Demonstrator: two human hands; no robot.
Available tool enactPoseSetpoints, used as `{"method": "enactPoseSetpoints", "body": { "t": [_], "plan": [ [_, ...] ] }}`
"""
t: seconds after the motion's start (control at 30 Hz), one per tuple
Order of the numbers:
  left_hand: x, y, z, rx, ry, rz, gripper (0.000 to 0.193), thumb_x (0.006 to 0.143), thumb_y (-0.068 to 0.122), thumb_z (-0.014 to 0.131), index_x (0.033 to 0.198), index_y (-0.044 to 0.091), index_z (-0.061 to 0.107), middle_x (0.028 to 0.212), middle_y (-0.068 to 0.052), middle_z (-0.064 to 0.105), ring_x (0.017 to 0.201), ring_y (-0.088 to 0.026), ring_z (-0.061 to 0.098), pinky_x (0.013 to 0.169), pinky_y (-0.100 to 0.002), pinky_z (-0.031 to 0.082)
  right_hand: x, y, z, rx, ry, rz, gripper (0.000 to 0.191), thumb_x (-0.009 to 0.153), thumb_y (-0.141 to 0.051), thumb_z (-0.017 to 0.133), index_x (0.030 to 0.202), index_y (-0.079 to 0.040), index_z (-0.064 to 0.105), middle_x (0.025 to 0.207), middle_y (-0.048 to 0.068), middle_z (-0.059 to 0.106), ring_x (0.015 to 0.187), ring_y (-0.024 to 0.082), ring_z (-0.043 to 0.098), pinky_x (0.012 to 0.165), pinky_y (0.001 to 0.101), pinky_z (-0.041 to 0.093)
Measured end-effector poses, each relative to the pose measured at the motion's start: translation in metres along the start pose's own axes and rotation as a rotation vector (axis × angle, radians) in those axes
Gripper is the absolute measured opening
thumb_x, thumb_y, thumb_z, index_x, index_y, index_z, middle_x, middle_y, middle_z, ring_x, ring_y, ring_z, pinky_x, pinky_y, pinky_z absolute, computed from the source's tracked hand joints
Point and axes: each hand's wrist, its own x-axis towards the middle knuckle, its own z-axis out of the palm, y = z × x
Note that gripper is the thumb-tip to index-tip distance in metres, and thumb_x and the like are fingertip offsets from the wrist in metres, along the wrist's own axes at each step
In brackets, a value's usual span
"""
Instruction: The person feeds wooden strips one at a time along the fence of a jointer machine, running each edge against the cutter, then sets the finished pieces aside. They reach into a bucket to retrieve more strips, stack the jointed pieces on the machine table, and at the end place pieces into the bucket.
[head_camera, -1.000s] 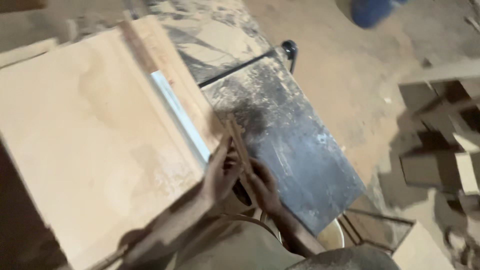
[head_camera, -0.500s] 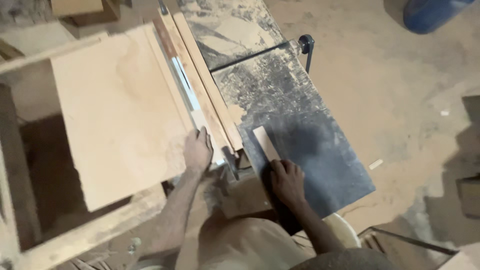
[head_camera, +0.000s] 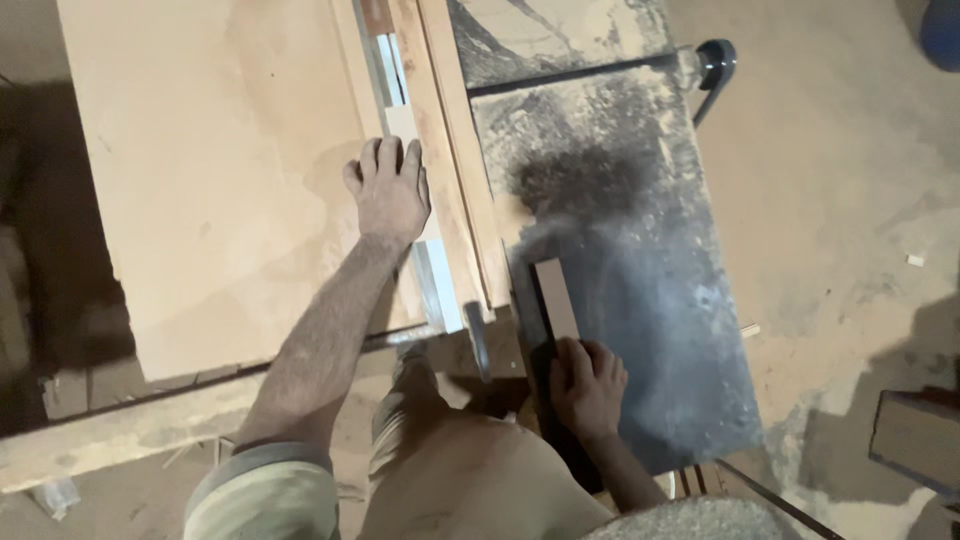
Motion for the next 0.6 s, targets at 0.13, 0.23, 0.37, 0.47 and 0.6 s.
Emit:
{"method": "enactPoseSetpoints", "body": {
  "t": [0.13,0.23,0.37,0.47,0.6],
  "plan": [
    [0.042,-0.02,0.009,0.001,0.01,0.016,0.039,0.1,0.023,0.059,0.136,0.007,0.063,0.136,-0.014,0.052,0.135,-0.035,0.04,0.106,-0.062,0.028,0.008,0.0,0.0,0.008,-0.014,-0.013,0.035,0.086,-0.021,0.071,0.121,-0.014,0.066,0.118,0.012,0.062,0.104,0.037,0.06,0.086,0.0505,0.047],
    [0.077,-0.041,0.022,0.02,0.015,0.039,0.039,0.1,0.023,0.059,0.136,0.007,0.063,0.135,-0.015,0.052,0.135,-0.036,0.04,0.105,-0.063,0.028,0.014,0.0,0.0,0.024,-0.092,0.043,0.034,0.085,-0.02,0.073,0.117,-0.014,0.067,0.111,0.01,0.065,0.094,0.035,0.063,0.077,0.0497,0.049],
    [0.127,-0.076,0.053,0.037,0.015,0.072,0.041,0.102,0.023,0.057,0.138,0.006,0.062,0.135,-0.017,0.052,0.135,-0.037,0.04,0.105,-0.065,0.029,0.016,0.0,0.0,0.031,-0.124,0.098,0.036,0.082,-0.017,0.075,0.117,-0.012,0.069,0.106,0.01,0.066,0.089,0.035,0.062,0.074,0.0484,0.048],
    [0.179,-0.103,0.075,0.116,0.088,0.139,0.043,0.101,0.025,0.055,0.139,0.007,0.062,0.136,-0.019,0.052,0.132,-0.04,0.04,0.101,-0.068,0.028,0.013,-0.004,-0.002,-0.016,0.061,-0.004,0.044,0.079,-0.017,0.074,0.12,-0.008,0.066,0.112,0.016,0.064,0.094,0.037,0.061,0.08,0.0476,0.048],
    [0.265,-0.125,0.079,0.146,0.192,0.159,0.042,0.104,0.032,0.057,0.138,0.008,0.062,0.137,-0.02,0.053,0.13,-0.045,0.039,0.1,-0.072,0.024,0.018,-0.017,-0.01,-0.052,0.055,0.026,0.044,0.081,-0.016,0.074,0.122,-0.005,0.064,0.112,0.016,0.063,0.095,0.037,0.06,0.083,0.0461,0.049]
  ]
}}
